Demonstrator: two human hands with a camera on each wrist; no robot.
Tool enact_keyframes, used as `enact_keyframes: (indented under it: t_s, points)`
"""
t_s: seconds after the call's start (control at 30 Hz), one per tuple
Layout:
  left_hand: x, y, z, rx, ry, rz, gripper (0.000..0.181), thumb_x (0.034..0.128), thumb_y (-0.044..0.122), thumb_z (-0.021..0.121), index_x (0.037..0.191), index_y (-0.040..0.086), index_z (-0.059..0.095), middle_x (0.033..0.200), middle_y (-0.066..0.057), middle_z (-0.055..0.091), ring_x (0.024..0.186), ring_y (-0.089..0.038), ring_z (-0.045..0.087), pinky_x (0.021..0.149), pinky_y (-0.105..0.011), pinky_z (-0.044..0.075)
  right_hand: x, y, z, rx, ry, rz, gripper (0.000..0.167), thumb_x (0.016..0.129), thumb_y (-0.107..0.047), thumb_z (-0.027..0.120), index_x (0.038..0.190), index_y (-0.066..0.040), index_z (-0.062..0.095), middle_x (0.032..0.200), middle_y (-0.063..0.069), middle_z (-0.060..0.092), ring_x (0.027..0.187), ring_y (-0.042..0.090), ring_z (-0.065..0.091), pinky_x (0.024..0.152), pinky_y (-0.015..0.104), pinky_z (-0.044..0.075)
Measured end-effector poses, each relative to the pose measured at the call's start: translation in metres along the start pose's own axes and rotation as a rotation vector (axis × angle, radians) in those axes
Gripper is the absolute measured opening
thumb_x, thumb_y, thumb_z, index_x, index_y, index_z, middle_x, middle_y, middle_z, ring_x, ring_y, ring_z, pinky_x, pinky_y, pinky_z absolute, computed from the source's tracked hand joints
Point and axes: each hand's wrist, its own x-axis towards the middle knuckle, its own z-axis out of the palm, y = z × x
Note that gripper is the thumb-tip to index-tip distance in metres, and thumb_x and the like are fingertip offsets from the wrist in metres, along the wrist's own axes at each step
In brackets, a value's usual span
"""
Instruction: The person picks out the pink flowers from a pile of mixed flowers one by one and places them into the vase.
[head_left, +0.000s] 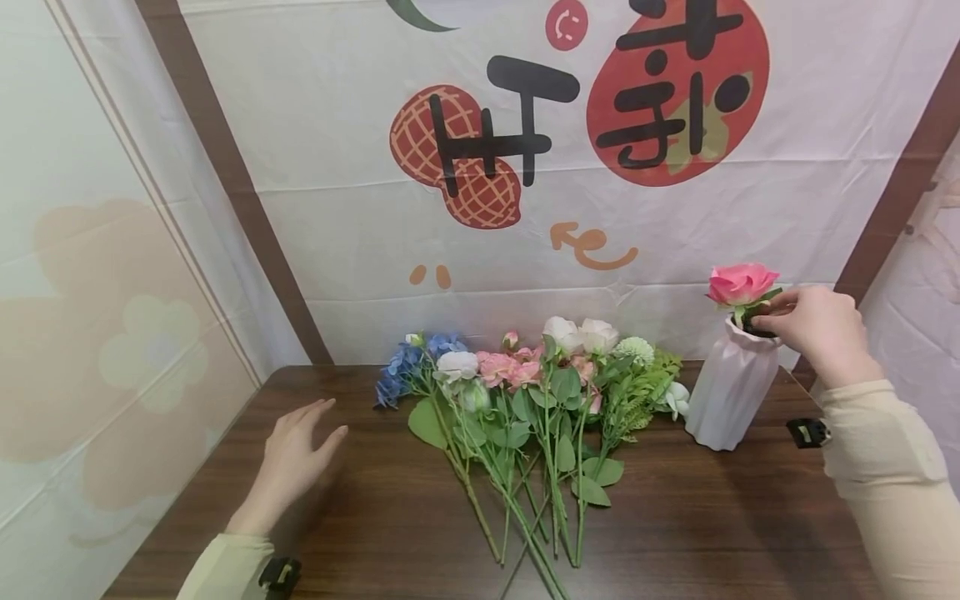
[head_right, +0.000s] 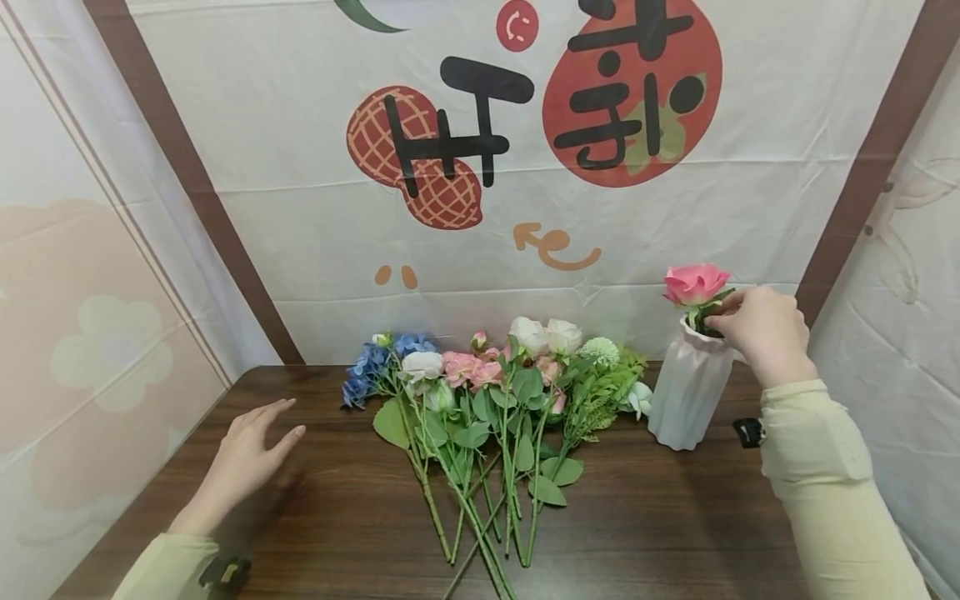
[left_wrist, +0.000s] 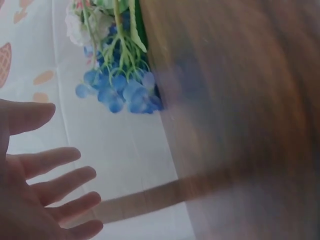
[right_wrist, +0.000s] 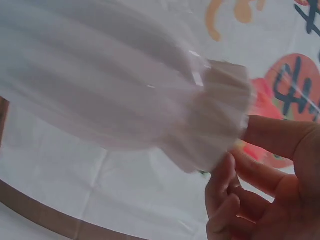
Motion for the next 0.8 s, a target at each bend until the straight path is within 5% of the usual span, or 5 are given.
enact_keyframes:
  t_s: [0.37, 0.8]
  points:
    - [0.018, 0.025, 0.006, -0.067, -0.005, -0.010, 0.049, 0.0942, 0.029, 0.056, 0.132, -0.002, 0.050, 0.131, -0.029, 0.051, 0.122, -0.049, 0.039, 0.096, -0.065, 0.032, -0.013, -0.013, -0.017, 0.028, 0.113, -0.031, 0.052, 0.093, -0.038, 0.051, 0.120, 0.006, 0.055, 0.107, 0.030, 0.063, 0.100, 0.052, 0.052, 0.079, 0.055, 0.039]
    - [0.036, 0.058, 0.013, -0.137, 0.022, 0.016, 0.044, 0.0921, 0.024, 0.059, 0.127, -0.002, 0.055, 0.121, -0.026, 0.058, 0.116, -0.045, 0.046, 0.095, -0.057, 0.037, -0.038, -0.046, -0.002, 0.159, 0.363, -0.106, 0.040, 0.093, -0.037, 0.052, 0.108, -0.003, 0.067, 0.094, 0.023, 0.070, 0.083, 0.040, 0.064, 0.059, 0.040, 0.039]
